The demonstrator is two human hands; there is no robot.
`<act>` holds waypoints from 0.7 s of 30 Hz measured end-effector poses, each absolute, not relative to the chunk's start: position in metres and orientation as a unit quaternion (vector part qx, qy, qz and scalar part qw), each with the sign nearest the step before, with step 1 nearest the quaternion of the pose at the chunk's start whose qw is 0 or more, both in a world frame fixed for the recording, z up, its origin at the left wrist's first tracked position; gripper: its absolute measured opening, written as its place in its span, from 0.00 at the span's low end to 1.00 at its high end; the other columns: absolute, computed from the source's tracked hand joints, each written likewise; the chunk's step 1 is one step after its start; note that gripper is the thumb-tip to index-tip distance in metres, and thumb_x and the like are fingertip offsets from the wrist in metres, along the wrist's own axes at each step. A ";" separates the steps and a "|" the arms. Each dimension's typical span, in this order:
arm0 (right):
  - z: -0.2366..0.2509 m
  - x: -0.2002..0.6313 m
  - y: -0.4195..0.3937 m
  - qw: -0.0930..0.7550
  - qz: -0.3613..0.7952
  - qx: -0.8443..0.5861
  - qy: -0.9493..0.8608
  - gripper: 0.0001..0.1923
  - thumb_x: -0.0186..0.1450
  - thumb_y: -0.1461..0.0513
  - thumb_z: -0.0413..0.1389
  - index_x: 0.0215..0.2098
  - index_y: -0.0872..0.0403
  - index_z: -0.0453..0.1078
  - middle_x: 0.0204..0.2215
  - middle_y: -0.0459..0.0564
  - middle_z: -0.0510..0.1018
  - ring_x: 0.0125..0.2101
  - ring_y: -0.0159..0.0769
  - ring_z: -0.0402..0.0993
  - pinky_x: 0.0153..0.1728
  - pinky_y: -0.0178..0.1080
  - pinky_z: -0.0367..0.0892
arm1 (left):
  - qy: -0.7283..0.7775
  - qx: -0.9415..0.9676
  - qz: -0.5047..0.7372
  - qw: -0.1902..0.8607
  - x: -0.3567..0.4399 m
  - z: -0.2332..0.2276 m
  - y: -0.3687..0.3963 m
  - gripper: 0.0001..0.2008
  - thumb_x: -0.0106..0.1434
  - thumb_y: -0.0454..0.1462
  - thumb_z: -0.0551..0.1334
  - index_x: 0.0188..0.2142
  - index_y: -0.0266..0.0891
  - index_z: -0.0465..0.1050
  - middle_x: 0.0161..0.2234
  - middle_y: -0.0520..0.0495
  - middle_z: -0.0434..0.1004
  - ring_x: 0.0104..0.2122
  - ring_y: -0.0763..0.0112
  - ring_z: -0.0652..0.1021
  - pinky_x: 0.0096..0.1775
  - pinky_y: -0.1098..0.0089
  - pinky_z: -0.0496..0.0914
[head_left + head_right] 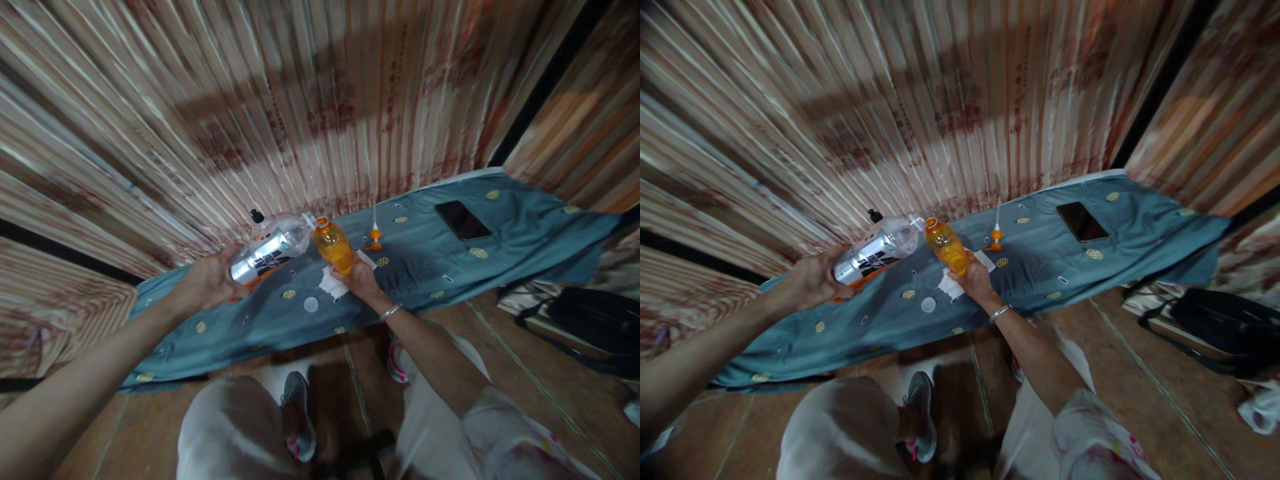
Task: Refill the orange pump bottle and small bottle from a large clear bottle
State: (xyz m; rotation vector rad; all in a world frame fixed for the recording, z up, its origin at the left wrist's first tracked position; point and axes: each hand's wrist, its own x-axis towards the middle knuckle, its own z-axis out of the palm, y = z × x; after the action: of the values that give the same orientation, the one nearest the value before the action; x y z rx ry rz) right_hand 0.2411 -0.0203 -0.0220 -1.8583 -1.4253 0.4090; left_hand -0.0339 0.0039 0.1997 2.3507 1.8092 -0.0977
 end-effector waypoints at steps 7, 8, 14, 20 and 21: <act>-0.022 0.241 -0.019 0.364 0.163 -0.730 -0.554 0.32 0.60 0.55 0.68 0.58 0.57 0.67 0.47 0.60 0.84 0.49 0.51 0.83 0.49 0.42 0.75 | 0.604 0.792 -0.037 0.081 -0.036 0.201 0.006 0.46 0.47 0.49 0.67 0.65 0.40 0.62 0.27 0.53 0.79 0.28 0.56 0.82 0.29 0.68 0.69; -0.022 0.242 -0.019 0.365 0.163 -0.730 -0.554 0.32 0.60 0.55 0.69 0.58 0.56 0.67 0.47 0.59 0.84 0.49 0.51 0.83 0.49 0.43 0.75 | 0.607 0.789 -0.040 0.084 -0.035 0.201 0.005 0.46 0.47 0.49 0.67 0.65 0.40 0.62 0.27 0.53 0.79 0.28 0.56 0.82 0.28 0.68 0.68; -0.020 0.241 -0.020 0.367 0.169 -0.728 -0.554 0.31 0.60 0.56 0.69 0.58 0.57 0.67 0.47 0.62 0.84 0.49 0.52 0.83 0.50 0.44 0.75 | 0.602 0.794 -0.049 0.067 -0.031 0.204 0.001 0.46 0.48 0.49 0.67 0.66 0.38 0.61 0.26 0.53 0.79 0.28 0.56 0.82 0.29 0.67 0.68; -0.022 0.241 -0.020 0.374 0.158 -0.726 -0.555 0.32 0.60 0.56 0.69 0.59 0.58 0.67 0.47 0.62 0.84 0.50 0.53 0.83 0.50 0.45 0.75 | 0.595 0.801 -0.057 0.045 -0.033 0.203 0.003 0.45 0.50 0.49 0.66 0.66 0.38 0.61 0.29 0.51 0.80 0.31 0.56 0.82 0.31 0.68 0.68; -0.022 0.241 -0.020 0.375 0.159 -0.725 -0.555 0.32 0.60 0.56 0.69 0.58 0.57 0.67 0.47 0.62 0.84 0.50 0.53 0.83 0.50 0.45 0.76 | 0.595 0.800 -0.058 0.043 -0.033 0.202 0.003 0.45 0.49 0.49 0.66 0.66 0.39 0.61 0.29 0.51 0.80 0.31 0.56 0.82 0.31 0.67 0.68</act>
State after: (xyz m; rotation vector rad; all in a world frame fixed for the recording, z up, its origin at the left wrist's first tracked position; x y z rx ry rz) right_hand 0.2411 -0.0199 -0.0225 -1.8570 -1.4217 0.4064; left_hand -0.0333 0.0032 0.2025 2.4471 1.8210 -0.1776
